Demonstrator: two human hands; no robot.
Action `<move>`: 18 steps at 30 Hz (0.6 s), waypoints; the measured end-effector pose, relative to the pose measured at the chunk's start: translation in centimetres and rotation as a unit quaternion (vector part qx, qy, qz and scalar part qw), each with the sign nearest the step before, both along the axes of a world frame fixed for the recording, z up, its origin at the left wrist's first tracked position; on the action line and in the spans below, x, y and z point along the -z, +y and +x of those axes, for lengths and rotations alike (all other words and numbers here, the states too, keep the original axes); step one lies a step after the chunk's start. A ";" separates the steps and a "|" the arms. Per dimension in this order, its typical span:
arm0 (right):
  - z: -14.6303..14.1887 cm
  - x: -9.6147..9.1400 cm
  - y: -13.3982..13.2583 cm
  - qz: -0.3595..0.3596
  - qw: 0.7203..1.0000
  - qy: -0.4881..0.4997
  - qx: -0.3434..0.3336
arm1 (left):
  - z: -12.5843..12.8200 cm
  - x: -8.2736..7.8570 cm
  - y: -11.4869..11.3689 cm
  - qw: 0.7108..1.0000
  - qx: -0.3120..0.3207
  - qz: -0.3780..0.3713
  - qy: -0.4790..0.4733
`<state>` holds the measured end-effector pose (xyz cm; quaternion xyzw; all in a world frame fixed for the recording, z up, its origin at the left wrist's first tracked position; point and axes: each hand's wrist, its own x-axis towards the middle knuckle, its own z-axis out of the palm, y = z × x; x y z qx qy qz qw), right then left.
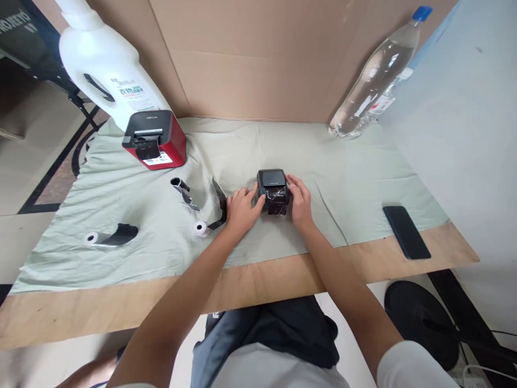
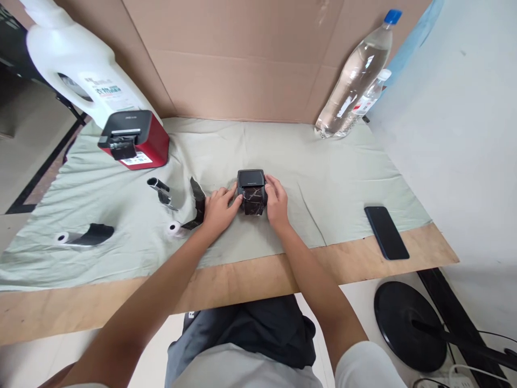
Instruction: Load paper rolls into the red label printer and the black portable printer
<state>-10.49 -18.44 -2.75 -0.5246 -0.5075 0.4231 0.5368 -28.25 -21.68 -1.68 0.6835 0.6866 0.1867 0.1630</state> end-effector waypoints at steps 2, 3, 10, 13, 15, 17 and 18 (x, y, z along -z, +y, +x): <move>0.0 -0.2 0.6 -0.013 0.999 0.019 -0.023 | -0.1 -0.1 0.0 1.000 0.002 -0.003 -0.007; 0.1 -0.4 1.0 -0.017 0.999 0.025 -0.035 | -0.2 -0.2 0.0 1.000 0.004 -0.005 -0.011; 0.9 -1.8 4.6 -0.020 0.993 -0.054 -0.103 | -0.2 -0.4 0.1 1.000 0.007 -0.008 -0.021; 0.9 -3.2 5.4 -0.029 0.979 -0.160 -0.126 | -0.2 -0.3 0.1 1.000 0.008 -0.009 -0.019; 0.7 -4.4 5.5 -0.023 0.957 -0.258 -0.128 | -0.2 -0.2 0.2 1.000 0.008 -0.012 -0.020; 0.4 -5.5 5.6 -0.010 0.921 -0.371 -0.121 | -0.2 -0.2 0.2 1.000 0.006 -0.019 -0.019; 0.3 -6.0 5.8 -0.010 0.896 -0.428 -0.122 | -0.1 -0.2 0.2 1.000 0.004 -0.022 -0.018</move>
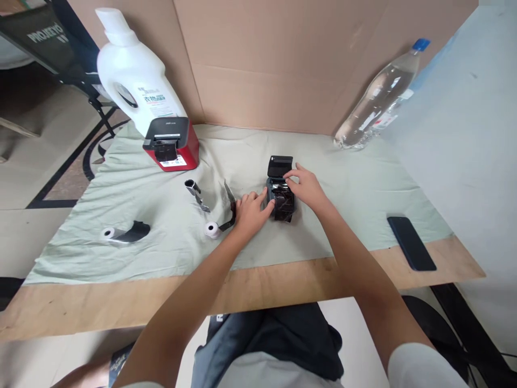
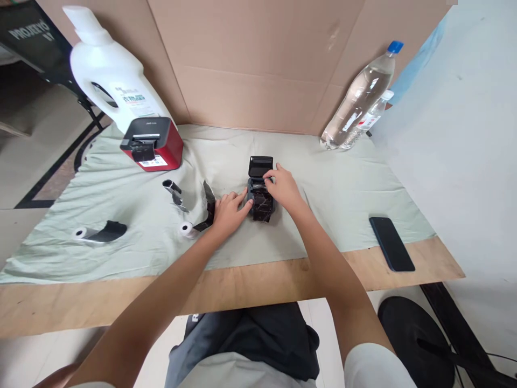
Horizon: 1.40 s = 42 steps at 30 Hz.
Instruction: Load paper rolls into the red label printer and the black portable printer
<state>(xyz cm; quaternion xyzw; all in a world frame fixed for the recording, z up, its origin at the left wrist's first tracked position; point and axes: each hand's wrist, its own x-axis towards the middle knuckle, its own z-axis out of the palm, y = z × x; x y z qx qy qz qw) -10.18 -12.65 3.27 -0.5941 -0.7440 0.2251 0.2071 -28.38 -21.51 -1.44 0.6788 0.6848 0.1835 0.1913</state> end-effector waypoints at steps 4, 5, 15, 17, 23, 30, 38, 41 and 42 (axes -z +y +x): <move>-0.6 -1.0 1.4 -0.061 0.981 -0.183 -0.039 | 0.1 0.0 0.0 1.000 -0.005 0.000 0.001; -0.8 -1.1 1.7 -0.078 0.974 -0.205 -0.050 | 0.0 0.0 0.0 1.000 -0.004 0.000 -0.001; -0.8 -2.1 2.1 -0.073 0.973 -0.210 -0.058 | 0.1 0.1 0.0 1.000 -0.008 0.013 -0.011; -0.2 -3.3 1.9 -0.038 0.983 -0.166 -0.065 | 0.1 0.3 0.0 1.000 -0.010 0.022 -0.015; -4.4 -9.1 -0.4 -0.045 0.988 0.108 -0.105 | 0.1 0.4 -0.1 0.999 -0.012 0.037 -0.019; -21.0 -9.3 -4.1 -0.080 0.939 0.195 -0.273 | -0.2 0.9 0.2 0.999 0.008 0.020 -0.036; -30.6 -3.4 -7.5 -0.067 0.929 -0.102 -0.351 | -0.4 0.6 0.8 0.998 0.019 -0.048 -0.042; -31.7 -1.9 -7.8 -0.074 0.924 -0.159 -0.340 | -0.3 0.4 0.6 0.999 0.014 -0.025 -0.046; -31.8 -1.7 -7.8 -0.067 0.924 -0.166 -0.338 | -0.3 0.5 0.6 0.998 0.015 -0.020 -0.049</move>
